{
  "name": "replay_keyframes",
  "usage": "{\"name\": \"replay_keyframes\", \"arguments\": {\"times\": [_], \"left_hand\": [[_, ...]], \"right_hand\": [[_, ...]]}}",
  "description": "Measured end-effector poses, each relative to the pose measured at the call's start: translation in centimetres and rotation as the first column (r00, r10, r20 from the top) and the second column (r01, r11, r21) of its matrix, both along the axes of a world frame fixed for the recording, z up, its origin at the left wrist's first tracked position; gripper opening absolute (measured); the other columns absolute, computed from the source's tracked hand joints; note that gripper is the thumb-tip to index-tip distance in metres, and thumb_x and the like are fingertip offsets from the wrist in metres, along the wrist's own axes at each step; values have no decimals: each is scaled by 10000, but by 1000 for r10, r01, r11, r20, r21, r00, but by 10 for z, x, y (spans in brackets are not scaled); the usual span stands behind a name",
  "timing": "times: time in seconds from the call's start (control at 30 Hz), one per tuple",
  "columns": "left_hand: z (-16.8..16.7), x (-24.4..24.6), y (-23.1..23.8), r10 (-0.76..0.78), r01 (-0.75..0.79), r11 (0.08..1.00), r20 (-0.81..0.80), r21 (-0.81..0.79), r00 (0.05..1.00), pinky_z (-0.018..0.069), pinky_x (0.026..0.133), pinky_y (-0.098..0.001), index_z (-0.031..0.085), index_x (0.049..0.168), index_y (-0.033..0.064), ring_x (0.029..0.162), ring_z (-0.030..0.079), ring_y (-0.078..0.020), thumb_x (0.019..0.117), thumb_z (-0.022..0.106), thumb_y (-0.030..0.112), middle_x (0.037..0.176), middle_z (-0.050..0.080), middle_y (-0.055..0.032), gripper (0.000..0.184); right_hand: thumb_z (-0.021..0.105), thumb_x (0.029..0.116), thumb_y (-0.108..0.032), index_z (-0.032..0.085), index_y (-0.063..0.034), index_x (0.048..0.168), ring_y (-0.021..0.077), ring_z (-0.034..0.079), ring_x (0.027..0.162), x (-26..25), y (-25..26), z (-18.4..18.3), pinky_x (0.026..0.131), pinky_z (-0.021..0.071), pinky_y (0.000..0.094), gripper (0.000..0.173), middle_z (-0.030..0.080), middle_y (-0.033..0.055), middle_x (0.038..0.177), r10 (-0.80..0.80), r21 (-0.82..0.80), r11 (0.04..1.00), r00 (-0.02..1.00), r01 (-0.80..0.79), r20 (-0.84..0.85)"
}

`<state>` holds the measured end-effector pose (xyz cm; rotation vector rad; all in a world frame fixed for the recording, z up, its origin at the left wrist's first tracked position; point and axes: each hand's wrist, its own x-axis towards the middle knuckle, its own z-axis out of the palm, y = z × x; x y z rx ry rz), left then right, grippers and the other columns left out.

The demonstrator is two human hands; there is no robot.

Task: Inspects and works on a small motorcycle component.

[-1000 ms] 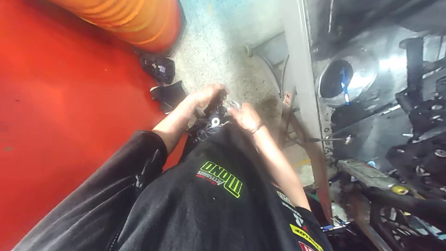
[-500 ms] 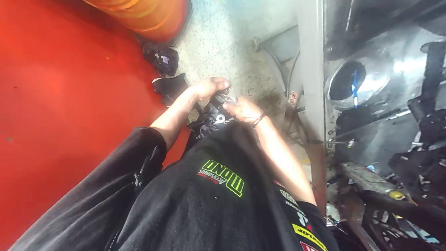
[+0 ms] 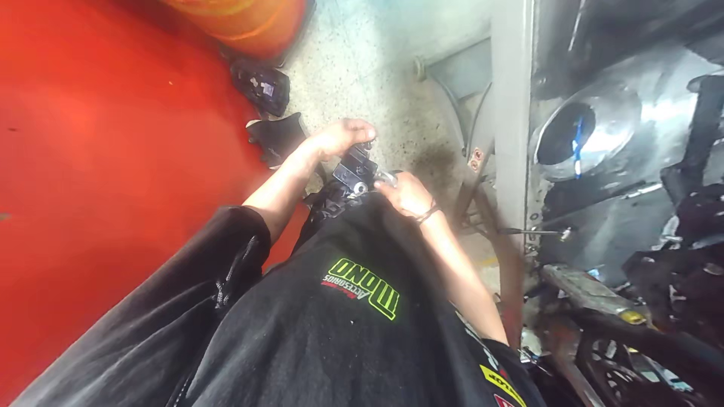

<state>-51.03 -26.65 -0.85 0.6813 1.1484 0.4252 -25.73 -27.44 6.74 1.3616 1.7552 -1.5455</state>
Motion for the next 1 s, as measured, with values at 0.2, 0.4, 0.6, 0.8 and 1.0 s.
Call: {"name": "replay_keyframes", "arguments": {"times": [0.2, 0.4, 0.6, 0.8, 1.0], "left_hand": [[3, 3, -1, 9, -9, 1000, 23, -4, 1000, 614, 723, -387, 642, 1332, 141, 903, 723, -208, 1045, 572, 392, 1106, 729, -96, 388], [-5, 9, 0, -32, 33, 999, -35, 20, 999, 618, 793, -430, 655, 1318, 164, 952, 719, -206, 1038, 568, 437, 1106, 726, -80, 400], [-9, 13, -1, -22, 26, 998, -73, 53, 997, 616, 849, -430, 653, 1306, 132, 966, 720, -200, 1044, 550, 450, 1104, 724, -86, 425], [-19, 9, -12, 86, -84, 995, -24, 55, 996, 617, 867, -440, 650, 1296, 98, 983, 719, -225, 1066, 507, 415, 1113, 717, -103, 416], [-27, 22, -17, 171, -171, 985, -7, 30, 985, 603, 869, -418, 622, 1306, 104, 987, 699, -208, 1105, 392, 411, 1103, 699, -92, 433]], "right_hand": [[638, 964, -542, 644, -91, 848, 153, 529, 553, 1, -7, -1, 542, 471, 393, 466, 554, 31, 654, -35, -86, 996, 998, 32, -43], [584, 1008, -508, 648, -75, 854, 203, 577, 564, -27, -7, 2, 543, 505, 439, 464, 578, 61, 659, -13, 59, 998, 993, 20, -119], [578, 1008, -512, 645, -61, 838, 243, 624, 640, -30, -10, 6, 607, 529, 491, 487, 610, 94, 711, 145, 24, 989, 988, -144, -57], [657, 953, -517, 672, -113, 876, 128, 553, 553, 22, -15, -2, 521, 483, 353, 412, 597, 5, 673, -94, -113, 990, 995, 89, -46], [588, 998, -537, 654, -73, 854, 208, 580, 554, -1, 5, 4, 538, 509, 446, 491, 596, 67, 670, -135, 67, 989, 991, 136, -12]]}}
